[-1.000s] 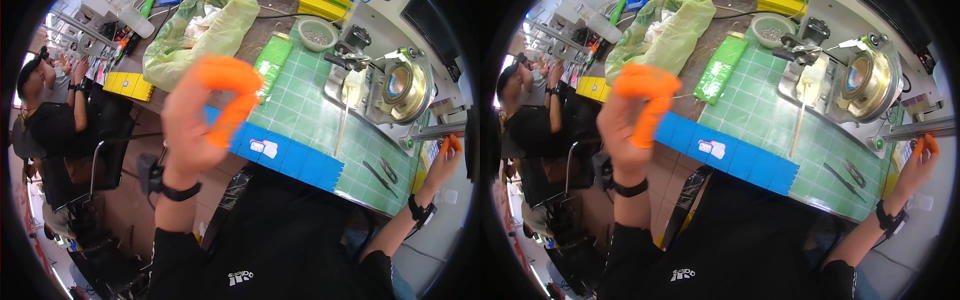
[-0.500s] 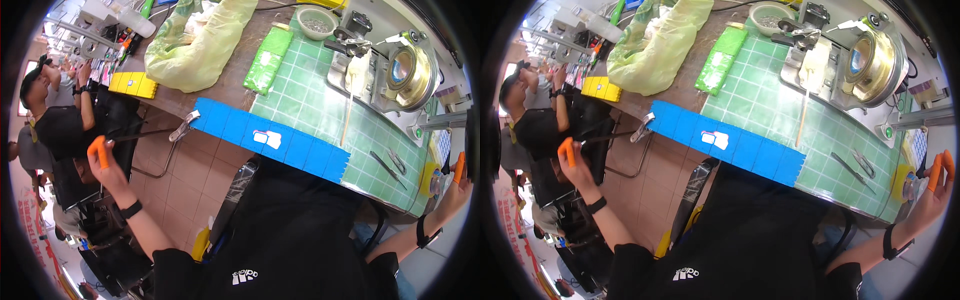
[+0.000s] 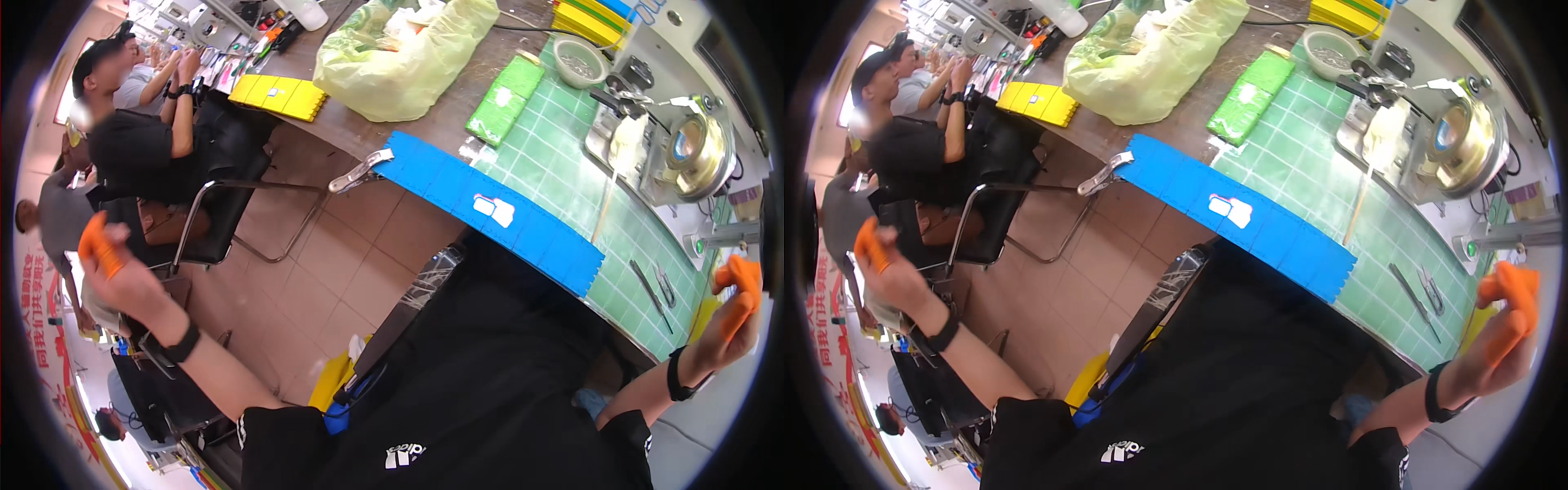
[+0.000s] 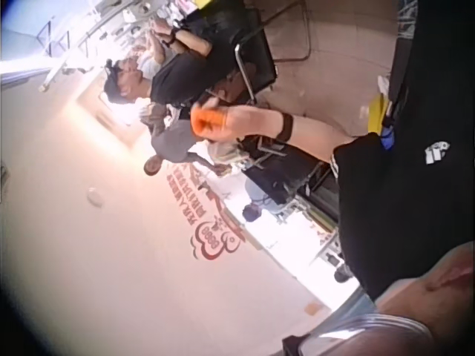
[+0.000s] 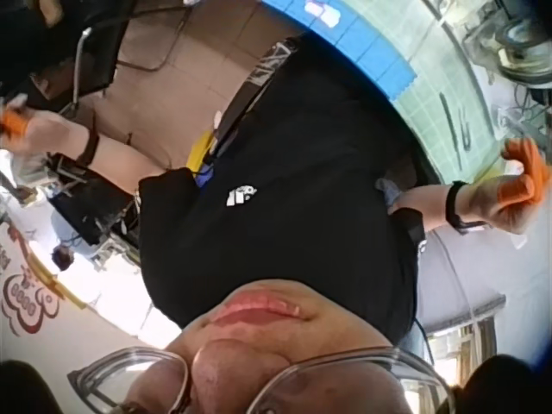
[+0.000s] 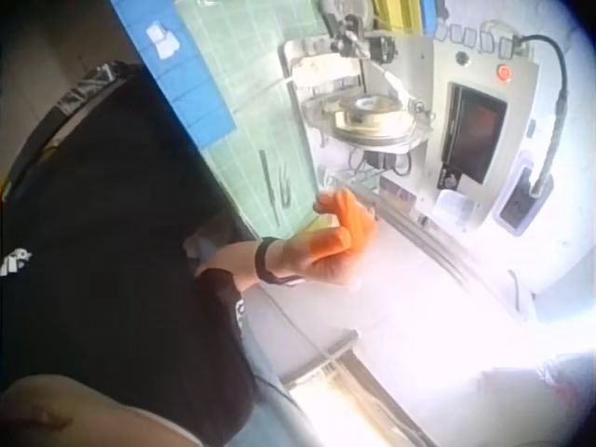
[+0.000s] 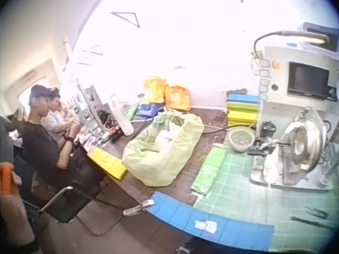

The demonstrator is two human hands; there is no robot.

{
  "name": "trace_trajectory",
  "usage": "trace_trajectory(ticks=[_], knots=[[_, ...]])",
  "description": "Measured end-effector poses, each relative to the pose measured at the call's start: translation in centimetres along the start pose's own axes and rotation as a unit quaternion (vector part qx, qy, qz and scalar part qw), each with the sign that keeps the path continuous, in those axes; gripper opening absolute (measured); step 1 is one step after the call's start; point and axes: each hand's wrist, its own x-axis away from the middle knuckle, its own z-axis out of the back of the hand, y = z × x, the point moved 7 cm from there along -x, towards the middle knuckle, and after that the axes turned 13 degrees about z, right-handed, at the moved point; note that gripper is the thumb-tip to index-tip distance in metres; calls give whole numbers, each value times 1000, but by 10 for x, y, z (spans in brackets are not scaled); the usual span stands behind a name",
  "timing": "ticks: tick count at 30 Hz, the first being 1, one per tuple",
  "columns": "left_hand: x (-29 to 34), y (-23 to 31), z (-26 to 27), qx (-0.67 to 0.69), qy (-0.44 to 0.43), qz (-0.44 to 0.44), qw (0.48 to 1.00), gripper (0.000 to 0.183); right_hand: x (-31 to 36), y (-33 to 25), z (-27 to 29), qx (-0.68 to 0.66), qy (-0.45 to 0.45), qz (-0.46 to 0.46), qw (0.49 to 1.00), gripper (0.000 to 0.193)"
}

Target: Assembling fine wires and connectors using glue and precision tools.

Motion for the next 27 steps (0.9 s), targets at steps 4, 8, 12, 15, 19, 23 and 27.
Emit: trace_trajectory(ticks=[4, 8, 12, 15, 19, 23, 27], knots=[[122, 202, -165, 72, -264, -260, 926, 28, -46, -73, -72, -52, -30, 26, 998, 63], [189, 249, -209, 332, -468, -59, 817, 26, -60, -91, -102, -195, -45, 65, 978, 58], [215, 269, -218, 444, -565, 153, 679, 22, -63, -92, -117, -275, -38, 41, 960, 45], [233, 276, -247, 469, -626, 146, 605, 21, -48, -82, -127, -270, -23, -10, 963, 38], [236, 281, -242, 374, -673, 254, 585, 21, -42, -78, -130, -261, -40, 40, 964, 35], [229, 284, -236, 349, -672, 183, 628, 18, -45, -84, -132, -249, -66, 46, 965, 31], [233, 289, -240, 323, -600, -10, 732, 19, -39, -70, -149, -298, -91, -63, 948, 24]])
